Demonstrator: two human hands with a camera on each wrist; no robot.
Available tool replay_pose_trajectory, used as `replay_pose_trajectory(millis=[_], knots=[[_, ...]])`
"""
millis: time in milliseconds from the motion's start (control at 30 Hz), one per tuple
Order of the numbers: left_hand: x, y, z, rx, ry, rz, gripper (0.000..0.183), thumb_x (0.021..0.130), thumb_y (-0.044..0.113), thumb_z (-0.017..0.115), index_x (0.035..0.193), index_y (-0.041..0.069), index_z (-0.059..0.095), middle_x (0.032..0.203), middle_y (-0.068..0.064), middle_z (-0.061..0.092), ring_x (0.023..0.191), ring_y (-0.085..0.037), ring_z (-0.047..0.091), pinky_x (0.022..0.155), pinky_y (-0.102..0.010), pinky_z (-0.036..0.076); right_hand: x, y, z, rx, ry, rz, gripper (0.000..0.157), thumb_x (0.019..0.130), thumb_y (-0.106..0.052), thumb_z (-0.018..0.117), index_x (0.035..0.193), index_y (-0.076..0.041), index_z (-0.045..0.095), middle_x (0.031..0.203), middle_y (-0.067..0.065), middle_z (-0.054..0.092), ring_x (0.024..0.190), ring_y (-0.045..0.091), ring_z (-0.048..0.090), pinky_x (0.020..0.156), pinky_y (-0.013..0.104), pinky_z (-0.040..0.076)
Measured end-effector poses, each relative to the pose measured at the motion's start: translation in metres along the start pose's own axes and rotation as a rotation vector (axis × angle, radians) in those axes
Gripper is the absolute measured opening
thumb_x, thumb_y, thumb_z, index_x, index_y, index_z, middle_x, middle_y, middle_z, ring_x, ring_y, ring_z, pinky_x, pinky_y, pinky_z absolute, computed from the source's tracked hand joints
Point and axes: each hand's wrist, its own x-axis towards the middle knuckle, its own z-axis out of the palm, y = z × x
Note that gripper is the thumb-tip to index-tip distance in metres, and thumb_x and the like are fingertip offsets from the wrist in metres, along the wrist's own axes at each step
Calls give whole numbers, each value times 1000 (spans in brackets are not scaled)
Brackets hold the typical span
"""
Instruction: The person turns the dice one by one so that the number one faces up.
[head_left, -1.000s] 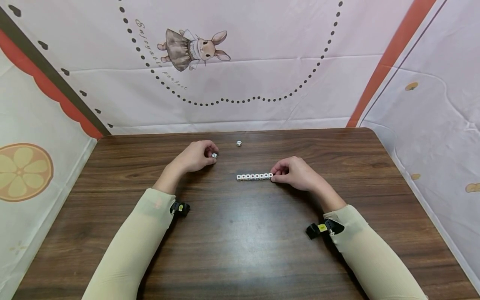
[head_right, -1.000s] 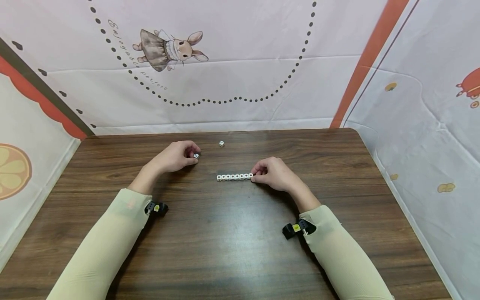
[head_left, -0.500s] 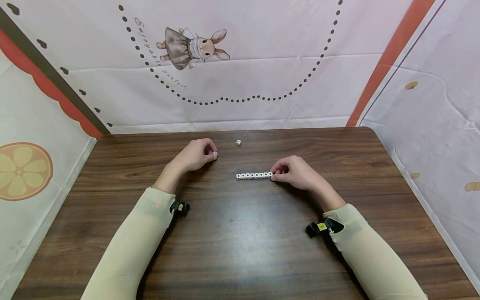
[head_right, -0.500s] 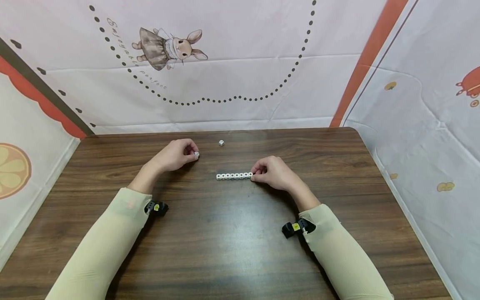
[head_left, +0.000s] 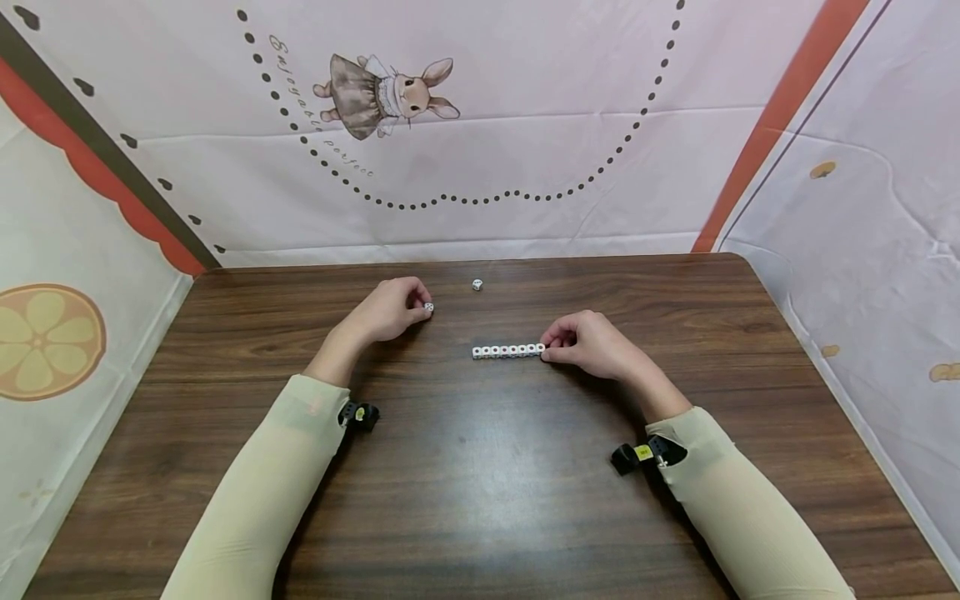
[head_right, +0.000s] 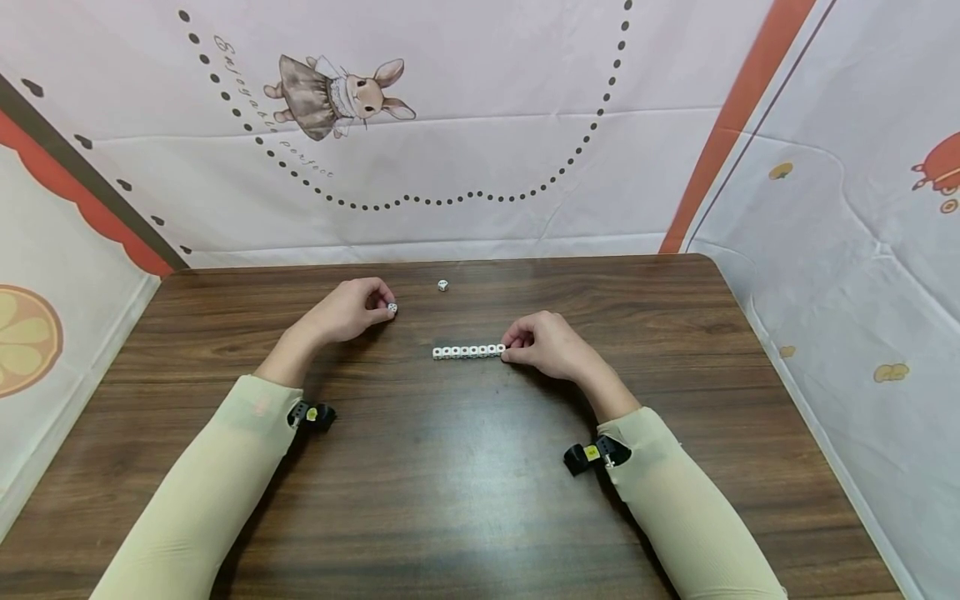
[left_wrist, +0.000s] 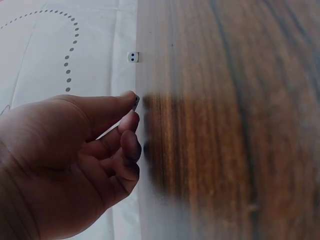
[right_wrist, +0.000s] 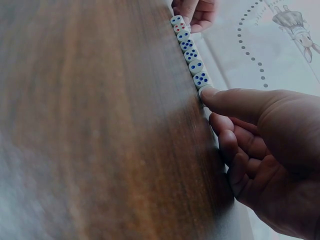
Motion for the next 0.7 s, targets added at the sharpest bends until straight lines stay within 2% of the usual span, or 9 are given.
replay_pose_trajectory(millis=[400,567,700], knots=[[-2,2,-2,9,-18,-2,8,104,10,68,109,4,70,96,-8,67,90,-24,60,87,-42,47,0,0,-1,7,-3,7,10,93,-18,85,99,-12,80,83,-6,70,79,14,62,75,35,50],[-2,2,-2,6,-11,4,20,98,7,68,118,3,70,95,-7,64,87,-24,59,84,-40,45,-1,-1,-1,0,-8,12,10,93,-18,84,99,-12,79,83,-6,70,79,14,63,75,35,50],[-2,3,-1,-12,0,-16,27,97,16,75,119,3,67,95,-8,63,86,-24,58,84,-41,46,-1,-1,-1,-4,-8,17,10,93,-19,84,99,-13,79,83,-7,70,80,15,63,75,35,51]])
